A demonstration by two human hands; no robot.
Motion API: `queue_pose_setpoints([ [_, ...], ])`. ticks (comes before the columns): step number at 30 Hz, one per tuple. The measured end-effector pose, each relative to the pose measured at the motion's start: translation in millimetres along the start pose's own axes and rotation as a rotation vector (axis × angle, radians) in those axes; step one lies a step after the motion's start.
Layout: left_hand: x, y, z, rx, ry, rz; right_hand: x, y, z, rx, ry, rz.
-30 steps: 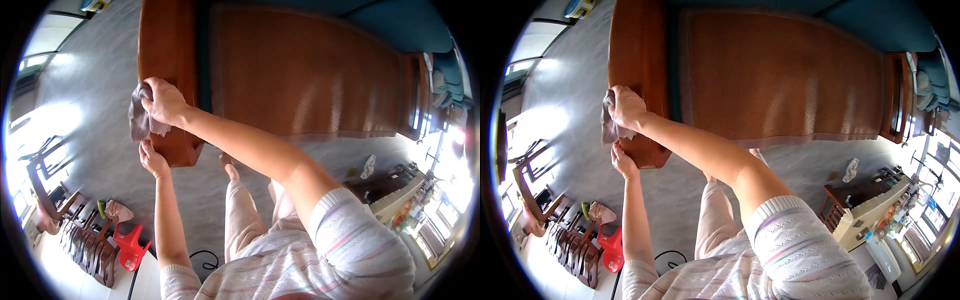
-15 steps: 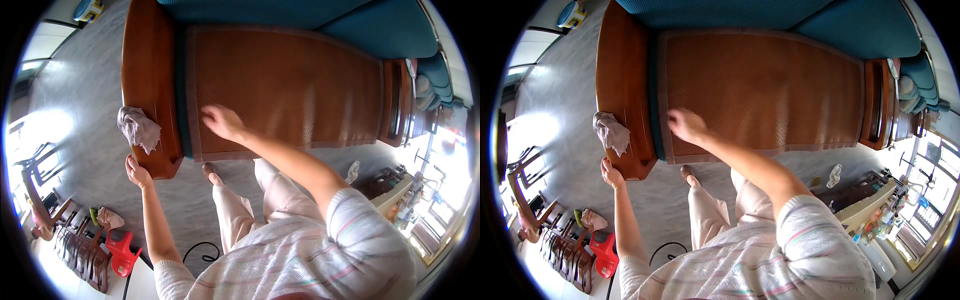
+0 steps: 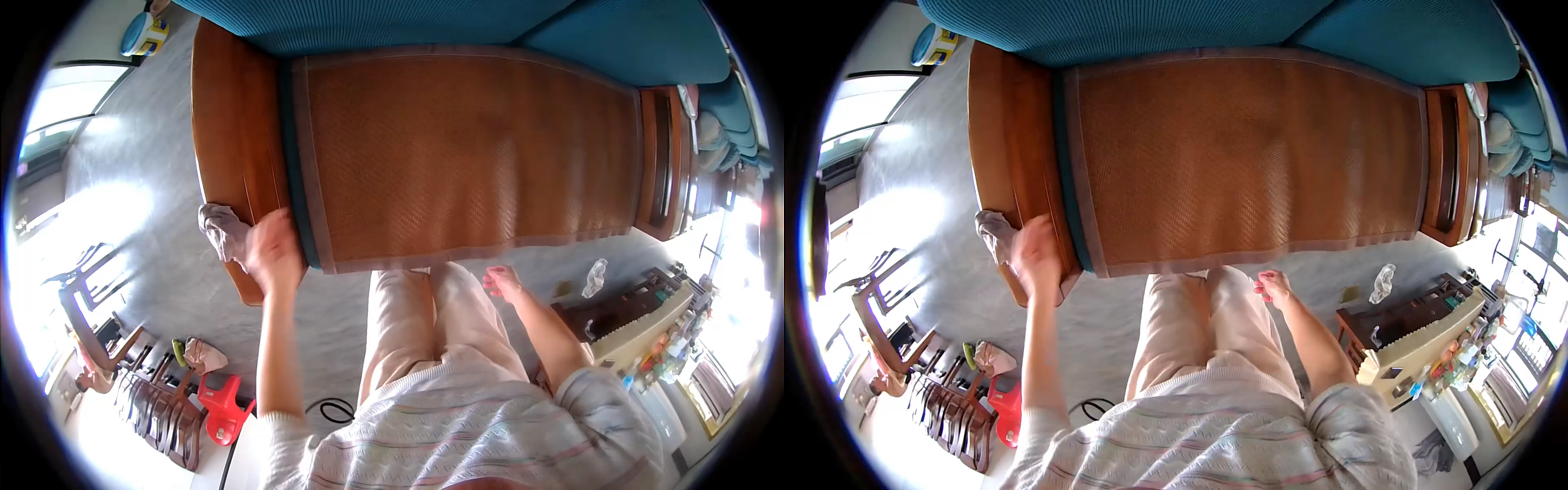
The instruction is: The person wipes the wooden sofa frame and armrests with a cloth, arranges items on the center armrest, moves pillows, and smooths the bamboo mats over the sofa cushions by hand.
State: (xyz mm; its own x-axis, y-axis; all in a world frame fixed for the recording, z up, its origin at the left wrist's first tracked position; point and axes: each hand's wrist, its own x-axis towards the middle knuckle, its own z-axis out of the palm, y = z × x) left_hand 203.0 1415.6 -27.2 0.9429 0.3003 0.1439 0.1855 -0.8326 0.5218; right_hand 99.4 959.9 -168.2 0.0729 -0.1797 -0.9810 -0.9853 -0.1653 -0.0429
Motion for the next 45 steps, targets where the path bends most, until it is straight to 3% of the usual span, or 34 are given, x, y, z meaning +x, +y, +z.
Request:
queue_pose_setpoints([
  [1,8.1,6.1,35.0,-0.104,-0.151,-0.212,6.5,-0.6,5.0,0.054,0.038,0.017],
  [2,17.5,-12.4,72.1,-0.062,-0.251,-0.230,12.3,-1.9,11.9,0.086,0.055,-0.003],
  [3,22.9,-49.2,118.9,-0.035,-0.122,-0.082,19.0,-1.6,17.0,0.113,0.072,-0.022],
  [5,50.9,-86.0,166.2,0.138,-0.191,-0.330,31.5,6.3,24.4,0.196,0.133,-0.042],
  [8,94.6,-107.2,195.3,0.142,-0.190,-0.611,36.1,5.5,25.3,0.413,0.146,0.000],
  [13,137.8,-107.1,202.1,0.078,-0.189,-0.711,41.9,13.5,20.9,0.657,0.097,-0.030],
  [18,171.7,-143.8,236.6,-0.216,-0.068,-0.701,35.6,7.1,17.5,0.703,0.021,-0.016],
  [28,193.8,-144.0,248.4,0.162,-0.023,-0.610,40.9,3.1,25.8,0.718,0.031,0.042],
  [32,197.9,-155.6,252.8,-0.012,-0.039,-0.771,42.3,3.5,25.9,0.717,0.024,0.025],
  [34,207.4,-151.8,254.3,0.412,-0.236,-0.674,44.7,-0.3,25.7,0.732,-0.004,-0.051],
  [37,201.6,-150.9,240.9,-0.111,-0.147,-0.756,43.0,8.7,29.5,0.786,0.018,0.001],
  [41,163.6,-123.2,210.9,-0.040,-0.174,-0.744,50.4,9.5,27.4,0.771,0.019,0.032],
  [45,149.8,-137.9,212.7,-0.015,-0.200,-0.753,48.9,2.8,28.5,0.743,0.018,0.026],
])
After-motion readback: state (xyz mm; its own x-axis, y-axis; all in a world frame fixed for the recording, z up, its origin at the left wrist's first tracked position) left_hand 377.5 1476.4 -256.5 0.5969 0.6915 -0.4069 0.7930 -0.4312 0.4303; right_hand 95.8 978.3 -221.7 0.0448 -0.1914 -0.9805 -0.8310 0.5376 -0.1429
